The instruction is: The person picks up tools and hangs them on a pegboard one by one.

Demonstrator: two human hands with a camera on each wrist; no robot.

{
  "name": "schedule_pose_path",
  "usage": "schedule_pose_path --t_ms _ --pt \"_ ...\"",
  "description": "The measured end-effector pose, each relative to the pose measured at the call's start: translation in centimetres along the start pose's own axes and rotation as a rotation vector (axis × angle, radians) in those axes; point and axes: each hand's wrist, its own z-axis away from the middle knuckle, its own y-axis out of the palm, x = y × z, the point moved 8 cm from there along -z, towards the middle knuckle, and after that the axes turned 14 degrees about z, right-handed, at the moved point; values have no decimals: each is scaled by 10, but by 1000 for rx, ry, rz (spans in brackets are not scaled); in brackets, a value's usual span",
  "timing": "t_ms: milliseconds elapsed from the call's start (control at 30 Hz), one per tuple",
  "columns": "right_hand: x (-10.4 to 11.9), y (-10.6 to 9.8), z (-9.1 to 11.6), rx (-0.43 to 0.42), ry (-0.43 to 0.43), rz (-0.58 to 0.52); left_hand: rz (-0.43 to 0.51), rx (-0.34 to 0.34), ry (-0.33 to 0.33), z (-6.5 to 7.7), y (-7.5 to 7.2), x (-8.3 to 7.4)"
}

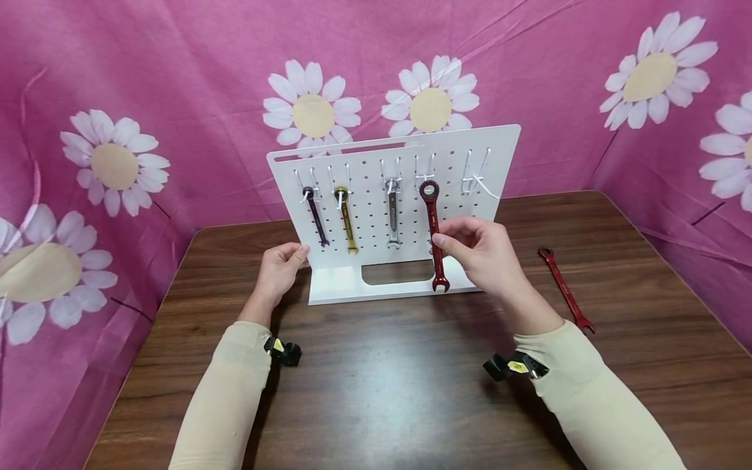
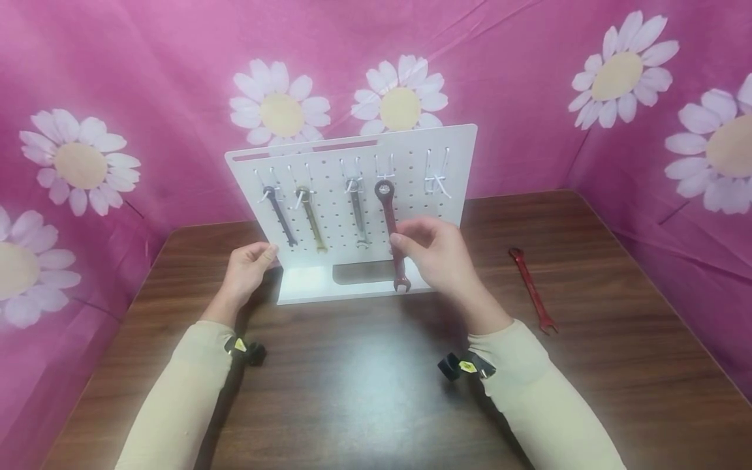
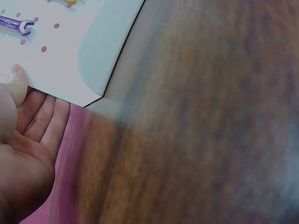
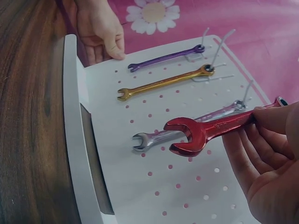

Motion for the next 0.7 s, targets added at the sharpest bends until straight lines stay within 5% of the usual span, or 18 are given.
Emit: schedule_pose_path --t_ms 700 --pt "-21 14 -22 -1 92 42 10 -5 -4 0 1 0"
